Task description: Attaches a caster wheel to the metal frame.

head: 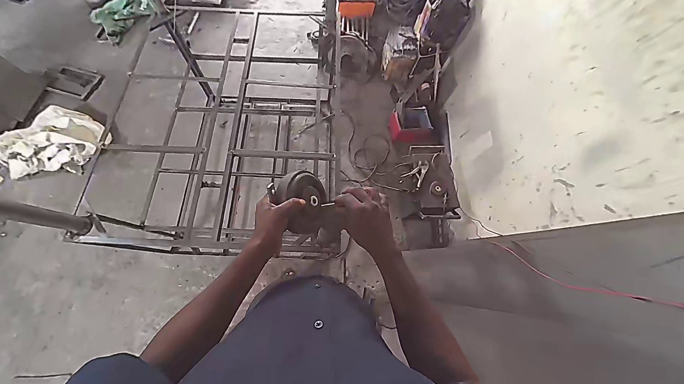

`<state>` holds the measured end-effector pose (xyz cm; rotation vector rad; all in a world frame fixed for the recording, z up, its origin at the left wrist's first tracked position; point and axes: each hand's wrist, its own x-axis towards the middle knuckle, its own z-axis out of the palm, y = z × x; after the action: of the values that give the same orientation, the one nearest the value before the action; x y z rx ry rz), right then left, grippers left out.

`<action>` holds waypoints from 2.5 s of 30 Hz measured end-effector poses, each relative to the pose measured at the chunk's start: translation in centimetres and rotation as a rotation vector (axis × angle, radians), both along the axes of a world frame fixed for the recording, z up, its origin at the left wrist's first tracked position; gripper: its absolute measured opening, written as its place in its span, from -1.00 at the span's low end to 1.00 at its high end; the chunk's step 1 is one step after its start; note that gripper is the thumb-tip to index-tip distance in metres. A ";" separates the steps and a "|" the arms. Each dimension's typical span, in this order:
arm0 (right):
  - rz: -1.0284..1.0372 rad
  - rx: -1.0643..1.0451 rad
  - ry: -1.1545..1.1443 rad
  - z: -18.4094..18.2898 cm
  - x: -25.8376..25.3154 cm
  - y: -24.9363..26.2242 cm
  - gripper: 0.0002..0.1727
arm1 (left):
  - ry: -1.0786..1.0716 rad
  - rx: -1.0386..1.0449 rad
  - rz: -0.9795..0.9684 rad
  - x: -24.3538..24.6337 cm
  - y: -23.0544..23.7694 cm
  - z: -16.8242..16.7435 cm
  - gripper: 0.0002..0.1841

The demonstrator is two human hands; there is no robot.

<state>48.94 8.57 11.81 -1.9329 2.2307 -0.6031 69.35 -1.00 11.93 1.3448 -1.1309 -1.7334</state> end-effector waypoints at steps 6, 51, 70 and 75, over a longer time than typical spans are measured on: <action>-0.036 -0.072 -0.123 -1.5 -0.2 -0.1 -0.75 | -0.072 -0.001 -0.042 -0.9 0.3 0.7 -0.58; -0.194 -0.199 -0.931 -4.1 -3.3 2.6 -0.76 | -0.547 -0.375 -0.111 -6.2 3.5 3.2 -0.45; -0.230 -0.273 -1.212 -4.6 -2.3 2.0 -0.76 | -0.325 -0.290 -0.175 -7.4 5.0 3.4 -0.28; -0.286 -0.399 -1.209 -4.6 -1.6 2.0 -0.85 | -0.115 -0.239 -0.180 -5.9 5.0 3.1 -0.51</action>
<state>47.36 10.58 7.21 -0.8140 1.5735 -1.7454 63.41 4.00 15.01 1.2389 -1.5127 -1.5978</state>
